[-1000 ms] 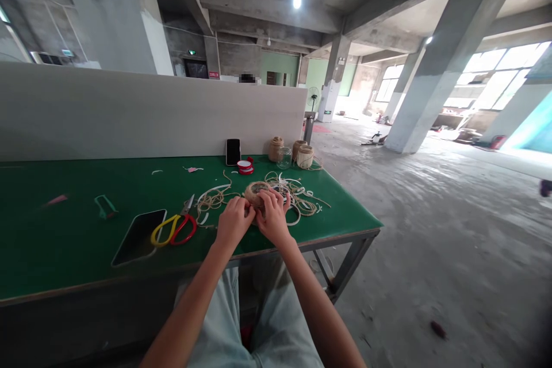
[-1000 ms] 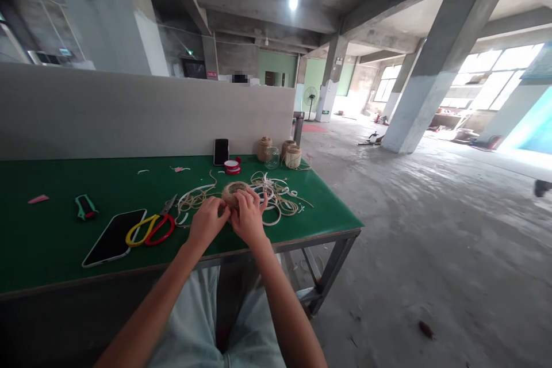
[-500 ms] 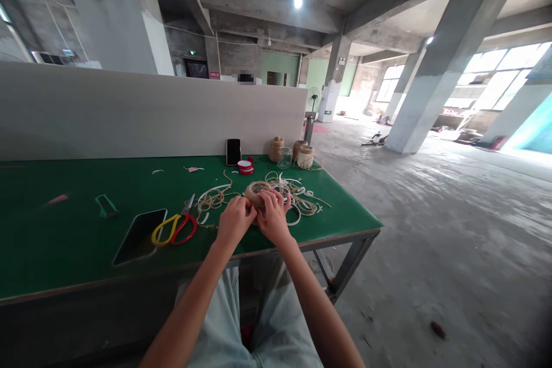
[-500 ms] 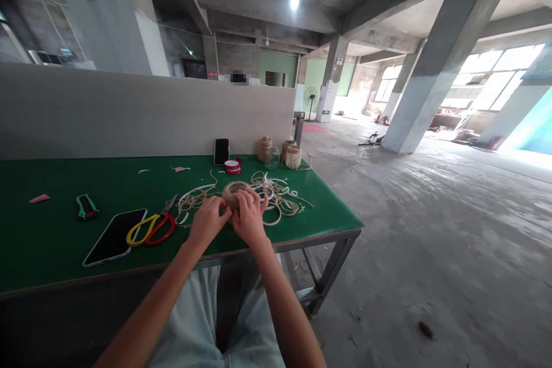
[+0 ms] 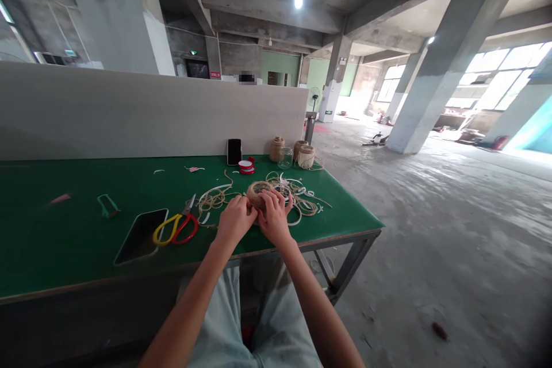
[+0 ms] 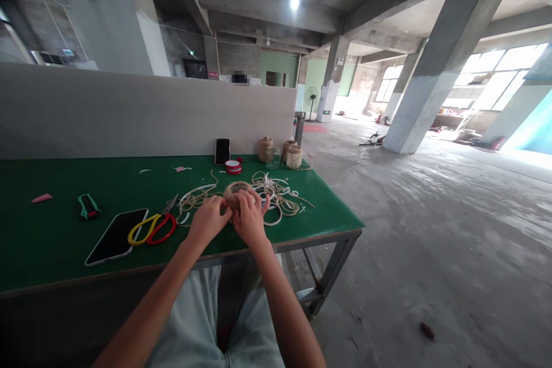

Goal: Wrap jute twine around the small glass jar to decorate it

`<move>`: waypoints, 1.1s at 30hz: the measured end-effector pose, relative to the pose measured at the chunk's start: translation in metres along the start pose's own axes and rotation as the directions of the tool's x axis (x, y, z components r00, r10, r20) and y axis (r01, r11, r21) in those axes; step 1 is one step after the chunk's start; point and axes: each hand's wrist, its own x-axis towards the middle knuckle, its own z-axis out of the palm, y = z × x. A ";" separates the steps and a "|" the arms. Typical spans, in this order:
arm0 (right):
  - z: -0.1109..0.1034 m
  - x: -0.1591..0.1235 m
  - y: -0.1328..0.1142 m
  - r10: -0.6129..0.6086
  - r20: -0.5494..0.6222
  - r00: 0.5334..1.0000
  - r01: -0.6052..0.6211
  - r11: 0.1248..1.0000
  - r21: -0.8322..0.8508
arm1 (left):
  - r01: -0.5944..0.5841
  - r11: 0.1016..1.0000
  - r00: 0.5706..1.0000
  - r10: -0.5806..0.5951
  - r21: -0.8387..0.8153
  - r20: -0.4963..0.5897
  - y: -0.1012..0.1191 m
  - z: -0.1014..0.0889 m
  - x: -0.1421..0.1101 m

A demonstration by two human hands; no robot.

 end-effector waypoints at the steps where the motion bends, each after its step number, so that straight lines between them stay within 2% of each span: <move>1: 0.000 0.000 0.000 0.000 -0.001 1.000 0.000 1.000 -0.005 | 0.004 1.000 1.000 -0.004 0.001 0.003 0.000 0.000 0.000; 10: -0.003 0.003 -0.002 -0.008 0.028 1.000 0.008 1.000 -0.030 | 0.020 1.000 0.999 -0.020 -0.012 0.041 -0.001 -0.003 0.005; 18: -0.004 0.003 -0.002 -0.006 0.038 0.999 0.006 1.000 -0.002 | -0.034 0.999 0.995 0.036 -0.023 0.094 -0.007 -0.007 0.007; 27: -0.004 0.005 -0.005 -0.002 0.031 1.000 0.001 1.000 0.011 | 0.031 0.999 0.998 -0.031 0.012 0.058 0.001 -0.004 0.009; 33: 0.002 0.004 -0.005 0.000 0.005 1.000 0.000 1.000 -0.011 | -0.007 1.000 0.998 0.007 -0.001 0.061 -0.005 -0.004 0.011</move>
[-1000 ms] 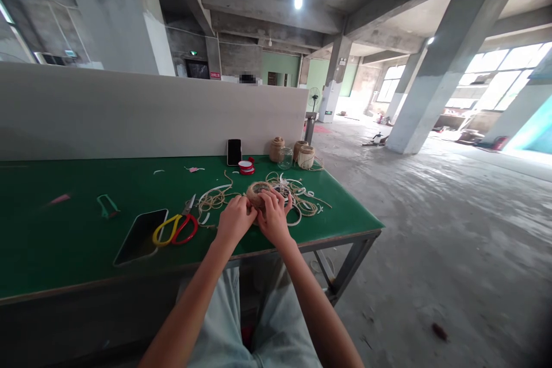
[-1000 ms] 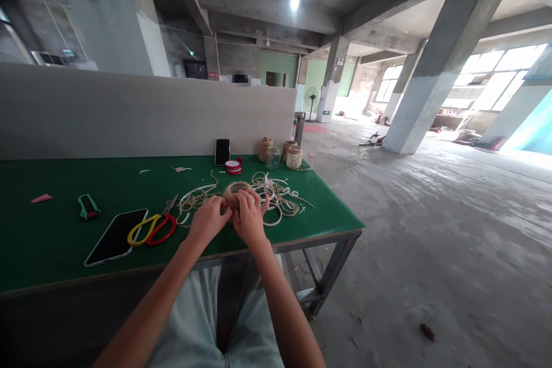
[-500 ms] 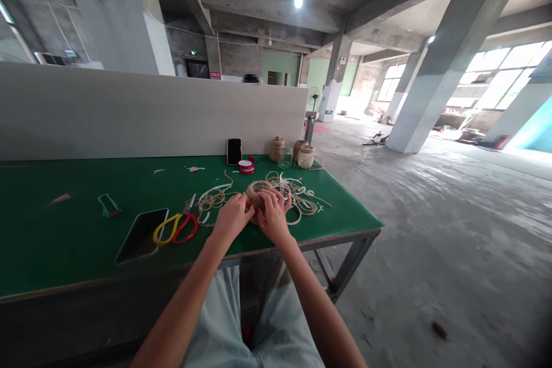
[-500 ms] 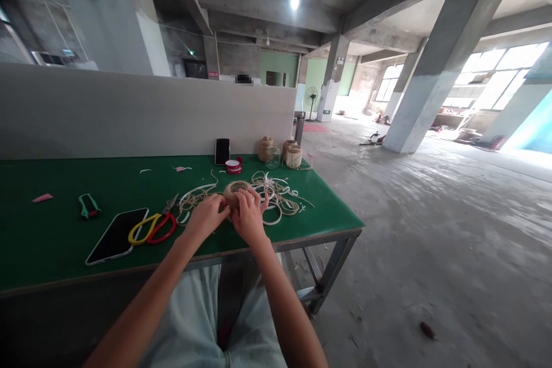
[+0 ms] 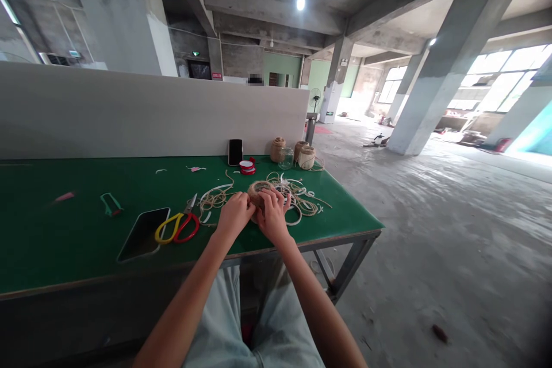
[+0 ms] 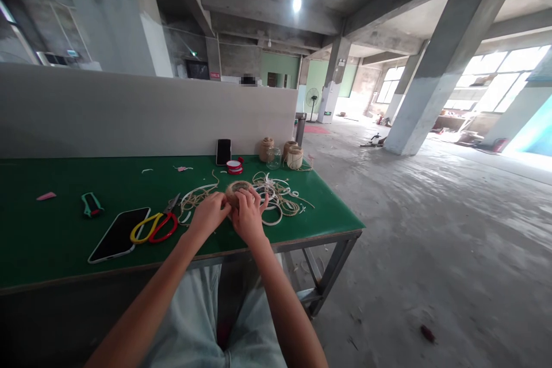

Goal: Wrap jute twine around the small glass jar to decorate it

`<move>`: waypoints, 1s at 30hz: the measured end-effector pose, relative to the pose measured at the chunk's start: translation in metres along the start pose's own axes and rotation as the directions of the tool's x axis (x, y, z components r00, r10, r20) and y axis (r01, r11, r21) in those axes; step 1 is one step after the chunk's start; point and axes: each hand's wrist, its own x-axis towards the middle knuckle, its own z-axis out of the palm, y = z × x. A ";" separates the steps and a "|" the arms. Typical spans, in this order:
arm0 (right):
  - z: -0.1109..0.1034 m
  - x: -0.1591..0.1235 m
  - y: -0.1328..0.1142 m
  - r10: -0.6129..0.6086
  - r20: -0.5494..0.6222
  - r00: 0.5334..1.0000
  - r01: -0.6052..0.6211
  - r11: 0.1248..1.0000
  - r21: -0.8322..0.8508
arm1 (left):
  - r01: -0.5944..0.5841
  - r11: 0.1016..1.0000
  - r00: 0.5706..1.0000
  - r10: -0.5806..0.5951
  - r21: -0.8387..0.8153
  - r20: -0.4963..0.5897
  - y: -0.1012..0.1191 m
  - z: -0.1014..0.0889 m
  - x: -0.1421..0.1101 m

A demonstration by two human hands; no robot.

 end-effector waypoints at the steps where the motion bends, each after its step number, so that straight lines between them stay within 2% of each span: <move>1: 0.001 0.000 0.001 -0.002 -0.008 1.000 0.002 1.000 -0.003 | -0.013 1.000 1.000 0.013 -0.006 0.002 -0.002 0.000 0.000; 9: 0.004 -0.001 0.003 -0.003 -0.027 1.000 0.003 1.000 0.003 | -0.058 0.998 0.998 0.059 -0.020 0.008 -0.006 0.000 -0.002; 21: 0.004 -0.001 0.003 0.002 -0.014 1.000 -0.002 1.000 0.003 | 0.018 0.999 1.000 -0.017 0.039 -0.020 0.004 0.003 -0.002; 30: 0.004 -0.002 0.002 0.008 -0.025 1.000 -0.008 1.000 -0.015 | -0.045 0.999 0.999 0.045 0.002 -0.022 -0.005 0.005 -0.002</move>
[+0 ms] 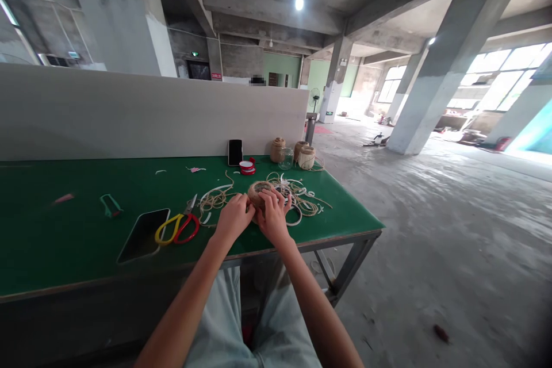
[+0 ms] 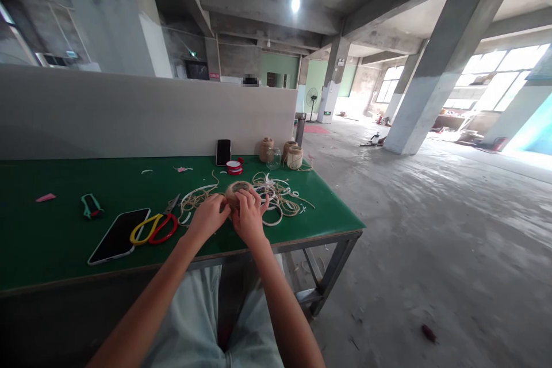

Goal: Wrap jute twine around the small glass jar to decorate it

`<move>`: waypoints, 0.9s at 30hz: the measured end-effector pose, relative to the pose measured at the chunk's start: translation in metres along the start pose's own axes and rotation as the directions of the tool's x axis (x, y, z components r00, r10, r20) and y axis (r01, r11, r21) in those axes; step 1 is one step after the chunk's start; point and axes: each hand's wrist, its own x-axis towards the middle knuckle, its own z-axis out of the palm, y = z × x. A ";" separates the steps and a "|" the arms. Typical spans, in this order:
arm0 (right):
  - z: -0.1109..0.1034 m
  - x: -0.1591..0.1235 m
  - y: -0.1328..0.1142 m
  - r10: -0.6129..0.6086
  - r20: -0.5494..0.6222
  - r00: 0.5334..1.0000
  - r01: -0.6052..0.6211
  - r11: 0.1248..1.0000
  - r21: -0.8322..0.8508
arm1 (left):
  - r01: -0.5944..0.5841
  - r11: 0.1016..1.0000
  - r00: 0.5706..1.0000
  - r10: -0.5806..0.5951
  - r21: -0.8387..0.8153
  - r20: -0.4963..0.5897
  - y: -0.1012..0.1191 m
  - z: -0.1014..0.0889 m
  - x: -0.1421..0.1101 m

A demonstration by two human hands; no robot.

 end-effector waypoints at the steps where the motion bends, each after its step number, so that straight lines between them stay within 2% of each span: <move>1: 0.000 0.000 0.000 0.000 0.001 1.000 0.000 1.000 0.000 | -0.003 1.000 1.000 0.003 -0.004 -0.004 0.000 0.000 -0.001; 17: 0.001 0.001 0.000 0.006 -0.001 1.000 -0.006 1.000 0.002 | -0.041 0.999 0.997 0.041 0.013 -0.072 -0.005 0.011 -0.001; 27: 0.001 0.000 -0.001 0.014 -0.011 1.000 -0.014 1.000 0.009 | -0.060 0.998 0.988 0.055 -0.029 -0.148 -0.002 0.009 -0.009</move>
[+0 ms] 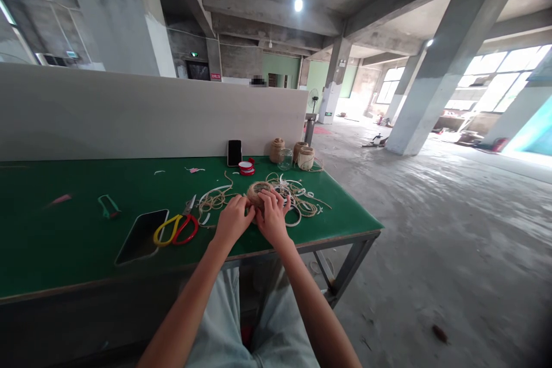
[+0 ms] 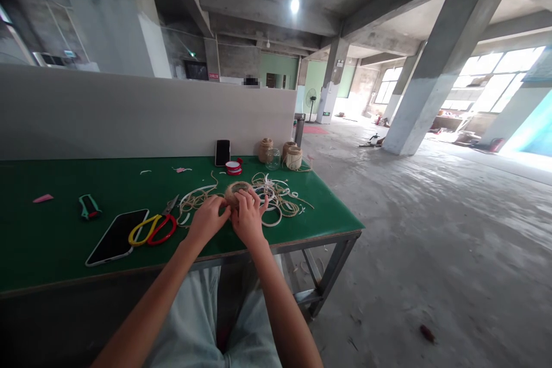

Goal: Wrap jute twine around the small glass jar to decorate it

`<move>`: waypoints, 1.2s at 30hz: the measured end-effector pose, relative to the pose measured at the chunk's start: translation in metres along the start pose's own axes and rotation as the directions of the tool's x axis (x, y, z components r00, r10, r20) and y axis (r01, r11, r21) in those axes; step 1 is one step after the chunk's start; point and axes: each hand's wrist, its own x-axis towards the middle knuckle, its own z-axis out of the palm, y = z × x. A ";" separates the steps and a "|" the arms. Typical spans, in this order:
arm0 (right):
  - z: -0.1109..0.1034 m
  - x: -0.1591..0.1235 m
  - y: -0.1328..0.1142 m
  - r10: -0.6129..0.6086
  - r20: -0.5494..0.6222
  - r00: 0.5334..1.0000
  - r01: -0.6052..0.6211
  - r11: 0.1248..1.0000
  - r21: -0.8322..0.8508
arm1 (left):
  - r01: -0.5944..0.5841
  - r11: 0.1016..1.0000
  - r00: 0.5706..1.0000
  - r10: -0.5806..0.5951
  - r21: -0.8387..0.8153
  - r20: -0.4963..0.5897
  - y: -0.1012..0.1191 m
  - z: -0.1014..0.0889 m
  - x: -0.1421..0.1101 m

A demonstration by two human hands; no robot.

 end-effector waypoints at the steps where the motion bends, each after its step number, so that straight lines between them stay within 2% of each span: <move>1: 0.000 0.000 0.000 0.001 0.002 1.000 -0.001 1.000 -0.001 | 0.005 1.000 1.000 -0.005 0.003 -0.015 0.001 0.001 -0.001; 9: -0.001 0.001 -0.001 0.007 0.003 1.000 -0.007 1.000 0.007 | 0.067 0.998 0.992 -0.066 0.005 -0.105 0.007 0.010 -0.005; 27: -0.001 0.001 -0.002 0.032 0.013 0.999 -0.032 0.999 -0.008 | 0.070 0.997 0.996 -0.072 -0.032 -0.059 0.001 0.018 -0.001; 36: -0.002 0.001 -0.002 0.033 0.023 0.999 -0.033 0.999 -0.009 | 0.127 0.992 0.991 -0.127 -0.004 -0.045 0.004 0.016 -0.002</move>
